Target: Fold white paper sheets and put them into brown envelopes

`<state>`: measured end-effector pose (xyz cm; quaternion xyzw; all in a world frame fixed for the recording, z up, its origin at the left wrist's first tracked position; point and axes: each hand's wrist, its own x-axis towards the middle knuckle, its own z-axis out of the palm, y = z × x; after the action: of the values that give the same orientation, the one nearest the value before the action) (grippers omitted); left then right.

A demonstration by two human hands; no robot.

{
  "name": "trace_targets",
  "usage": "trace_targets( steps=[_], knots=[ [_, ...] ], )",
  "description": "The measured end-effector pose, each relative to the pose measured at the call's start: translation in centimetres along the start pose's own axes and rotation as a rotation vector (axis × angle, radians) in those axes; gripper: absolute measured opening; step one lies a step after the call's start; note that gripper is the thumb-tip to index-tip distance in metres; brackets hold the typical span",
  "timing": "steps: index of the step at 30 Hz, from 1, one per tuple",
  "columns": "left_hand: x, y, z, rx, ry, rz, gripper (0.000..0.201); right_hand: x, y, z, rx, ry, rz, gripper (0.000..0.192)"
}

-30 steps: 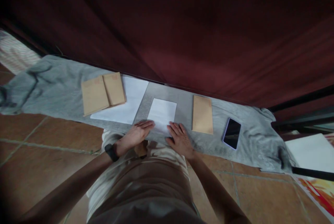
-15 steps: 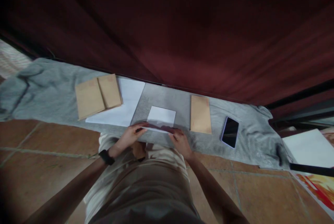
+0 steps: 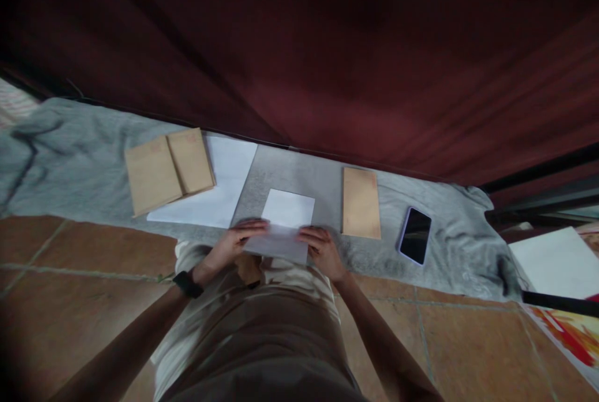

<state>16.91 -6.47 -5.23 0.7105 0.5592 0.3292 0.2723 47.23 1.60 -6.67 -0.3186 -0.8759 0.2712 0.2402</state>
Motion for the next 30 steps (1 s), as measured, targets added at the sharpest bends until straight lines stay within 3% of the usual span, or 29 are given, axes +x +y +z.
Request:
trace_targets(
  steps=[5,9,13,16,19,22,26,30],
  knots=[
    [-0.6,0.7,-0.5,0.257,-0.142,0.154,0.068,-0.6,0.3,-0.2,-0.092,-0.005,-0.029,0.051],
    [0.8,1.0,0.3,0.377,-0.128,0.126,0.063,-0.1,0.5,-0.2,-0.140,0.066,0.041,0.055],
    [1.2,0.7,0.8,0.399,-0.166,0.135,0.060,-0.5,0.7,-0.5,-0.173,-0.056,-0.026,0.068],
    [0.3,0.3,0.6,0.299,-0.153,0.155,0.050,-1.3,0.8,-1.0,-0.143,-0.071,-0.076,0.061],
    [-0.1,-0.2,0.5,0.153,-0.061,0.125,0.029,-1.4,0.9,-1.0,-0.094,-0.014,-0.024,0.040],
    [0.8,-0.2,1.1,0.086,0.100,-0.031,0.025,-0.5,0.7,-0.6,-0.100,0.053,0.090,0.029],
    [2.9,0.7,2.4,0.098,0.291,-0.234,0.030,1.1,0.5,0.4,-0.209,0.171,0.234,0.041],
    [4.6,1.6,3.0,0.149,0.326,-0.355,0.032,2.6,0.2,1.1,-0.313,0.206,0.351,0.048]
  ],
)
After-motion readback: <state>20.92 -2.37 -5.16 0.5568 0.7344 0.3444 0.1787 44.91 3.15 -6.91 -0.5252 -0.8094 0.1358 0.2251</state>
